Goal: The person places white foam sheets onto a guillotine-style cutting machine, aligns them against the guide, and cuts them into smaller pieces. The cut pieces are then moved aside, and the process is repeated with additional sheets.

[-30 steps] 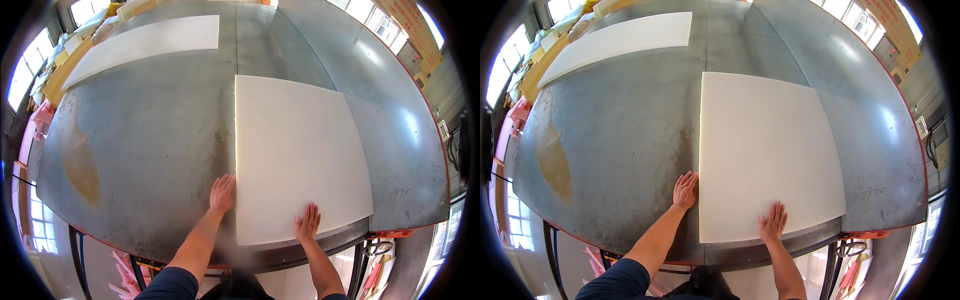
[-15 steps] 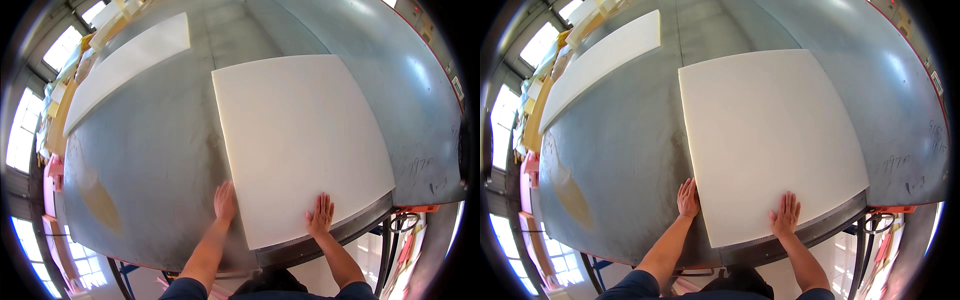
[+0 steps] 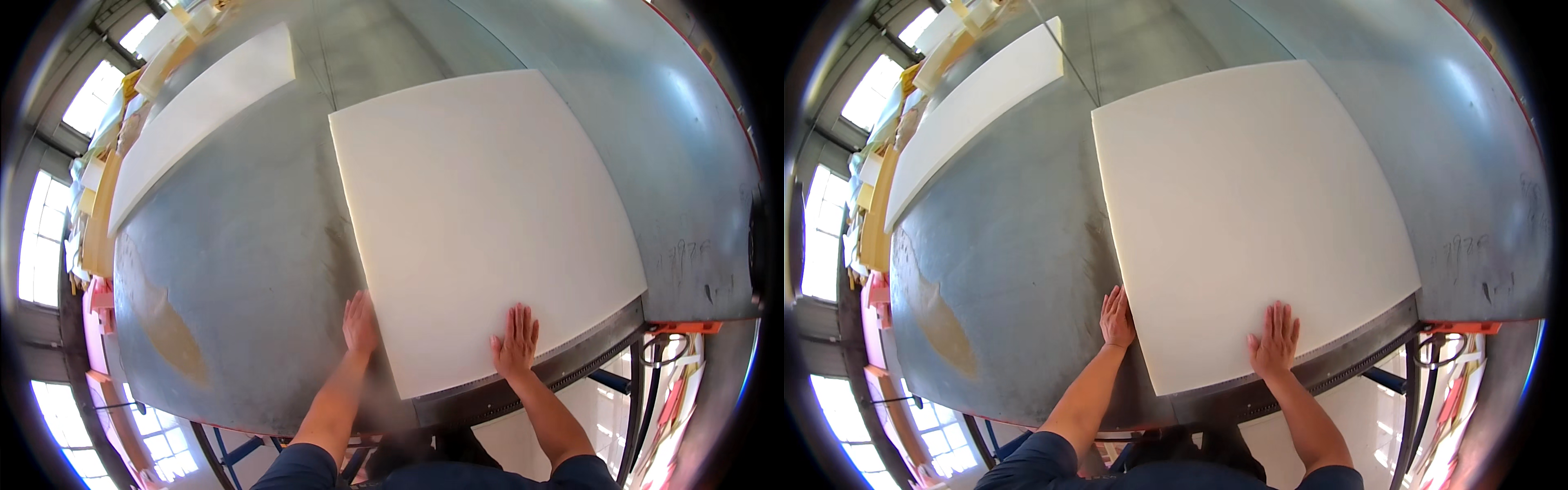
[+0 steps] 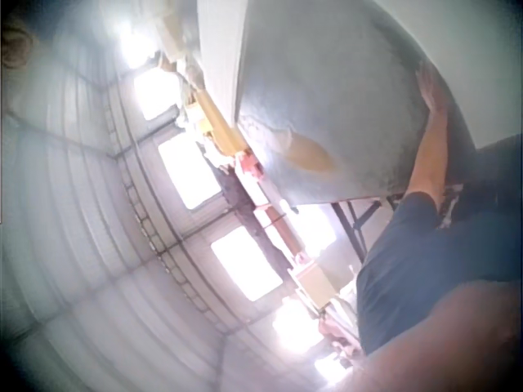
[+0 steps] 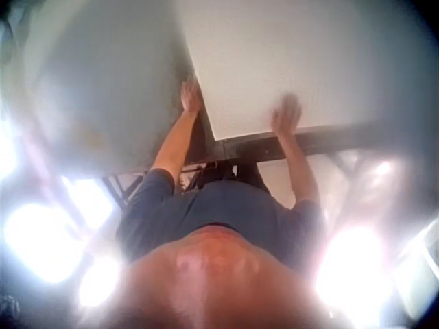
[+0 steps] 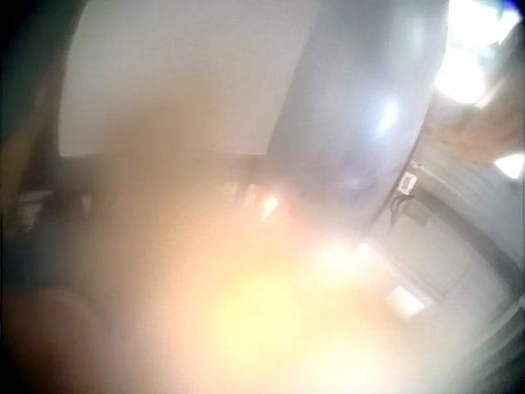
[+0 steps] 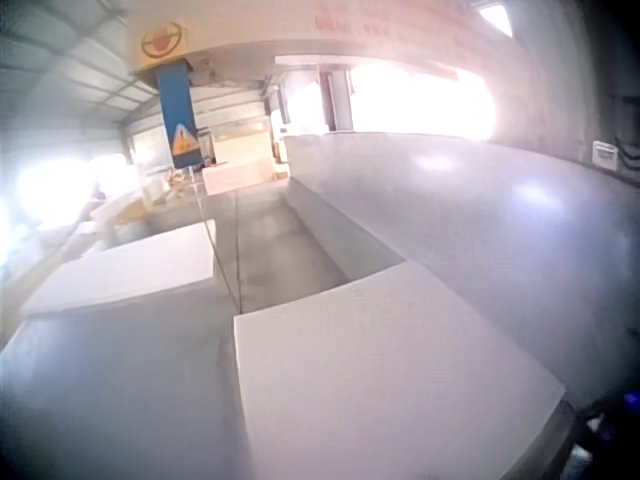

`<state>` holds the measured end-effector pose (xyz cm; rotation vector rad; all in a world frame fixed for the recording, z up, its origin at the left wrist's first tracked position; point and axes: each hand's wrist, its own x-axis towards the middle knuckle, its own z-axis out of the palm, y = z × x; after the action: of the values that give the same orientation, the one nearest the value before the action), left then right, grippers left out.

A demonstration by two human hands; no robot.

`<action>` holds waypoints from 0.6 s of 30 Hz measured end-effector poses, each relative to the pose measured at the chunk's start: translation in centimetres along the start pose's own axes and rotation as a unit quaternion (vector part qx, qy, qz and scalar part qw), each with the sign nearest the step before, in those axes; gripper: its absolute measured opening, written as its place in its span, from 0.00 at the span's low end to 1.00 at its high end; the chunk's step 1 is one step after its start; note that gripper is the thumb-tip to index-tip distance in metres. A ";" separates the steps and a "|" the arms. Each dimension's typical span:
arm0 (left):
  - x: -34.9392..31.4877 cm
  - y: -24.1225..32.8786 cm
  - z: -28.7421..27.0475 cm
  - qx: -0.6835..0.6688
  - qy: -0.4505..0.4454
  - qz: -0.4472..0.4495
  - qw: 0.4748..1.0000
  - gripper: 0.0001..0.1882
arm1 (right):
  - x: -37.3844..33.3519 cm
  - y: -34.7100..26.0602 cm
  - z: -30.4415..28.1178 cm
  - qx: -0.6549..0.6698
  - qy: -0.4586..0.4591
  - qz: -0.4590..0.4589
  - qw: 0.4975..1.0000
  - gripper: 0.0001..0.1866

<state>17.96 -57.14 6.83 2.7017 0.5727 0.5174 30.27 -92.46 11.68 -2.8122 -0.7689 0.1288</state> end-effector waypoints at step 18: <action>0.3 -0.8 2.1 0.011 0.026 0.031 0.999 0.23 | -0.3 0.9 0.2 0.031 0.045 0.007 0.999 0.36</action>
<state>18.83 -56.81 4.76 2.7417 0.5114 0.6024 30.44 -93.34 11.30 -2.7444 -0.7136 0.0287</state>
